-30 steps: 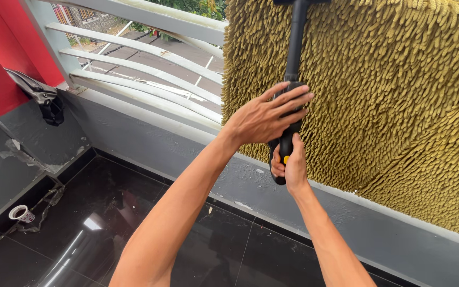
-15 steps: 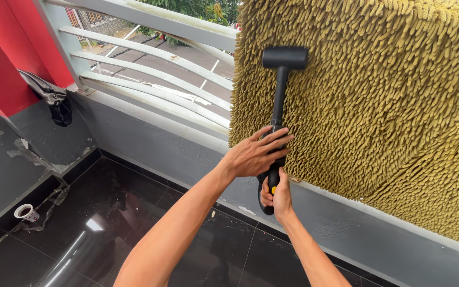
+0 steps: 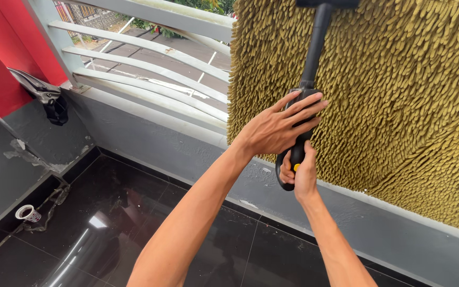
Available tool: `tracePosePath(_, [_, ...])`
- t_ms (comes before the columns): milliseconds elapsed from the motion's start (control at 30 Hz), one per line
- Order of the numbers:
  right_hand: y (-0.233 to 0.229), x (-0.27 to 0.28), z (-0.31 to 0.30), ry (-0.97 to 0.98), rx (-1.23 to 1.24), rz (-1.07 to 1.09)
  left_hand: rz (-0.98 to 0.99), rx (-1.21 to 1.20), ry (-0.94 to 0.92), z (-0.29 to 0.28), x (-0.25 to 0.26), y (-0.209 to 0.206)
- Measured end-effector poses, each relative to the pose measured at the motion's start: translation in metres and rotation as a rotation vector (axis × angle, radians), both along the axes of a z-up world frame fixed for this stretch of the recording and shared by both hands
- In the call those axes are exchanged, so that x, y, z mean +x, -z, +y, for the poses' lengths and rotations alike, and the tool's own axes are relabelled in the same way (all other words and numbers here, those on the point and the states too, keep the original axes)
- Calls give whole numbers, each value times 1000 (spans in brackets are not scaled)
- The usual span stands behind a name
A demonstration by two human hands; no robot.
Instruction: The person cleans a green shaggy rug hanging on a balcony railing using a handheld vacuum tool, moving the tool across the surface of the rug.
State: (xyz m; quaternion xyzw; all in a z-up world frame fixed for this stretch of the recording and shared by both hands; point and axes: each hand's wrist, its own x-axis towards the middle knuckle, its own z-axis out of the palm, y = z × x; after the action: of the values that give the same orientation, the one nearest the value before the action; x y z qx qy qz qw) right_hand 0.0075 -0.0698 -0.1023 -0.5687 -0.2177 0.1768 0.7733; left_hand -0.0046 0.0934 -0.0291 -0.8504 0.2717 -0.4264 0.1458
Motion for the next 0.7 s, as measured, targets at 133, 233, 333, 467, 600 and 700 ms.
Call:
tracePosePath(133, [-8, 8, -14, -2, -22, 9, 25, -4, -21, -14, 8, -5])
tracePosePath(233, [4, 4, -20, 18, -46, 53, 34, -23, 4, -20, 12, 10])
tracePosePath(333, [26, 1, -22, 13, -46, 116, 95, -30, 19, -22, 11, 33])
tracePosePath(467, [60, -9, -29, 11, -73, 130, 157, -46, 18, -26, -1, 66])
tracePosePath(600, [78, -18, -39, 22, -78, 177, 145, -77, 113, -30, -16, 77])
tracePosePath(700, [73, -17, -48, 29, -87, 131, 137, -31, 110, -31, -18, 67])
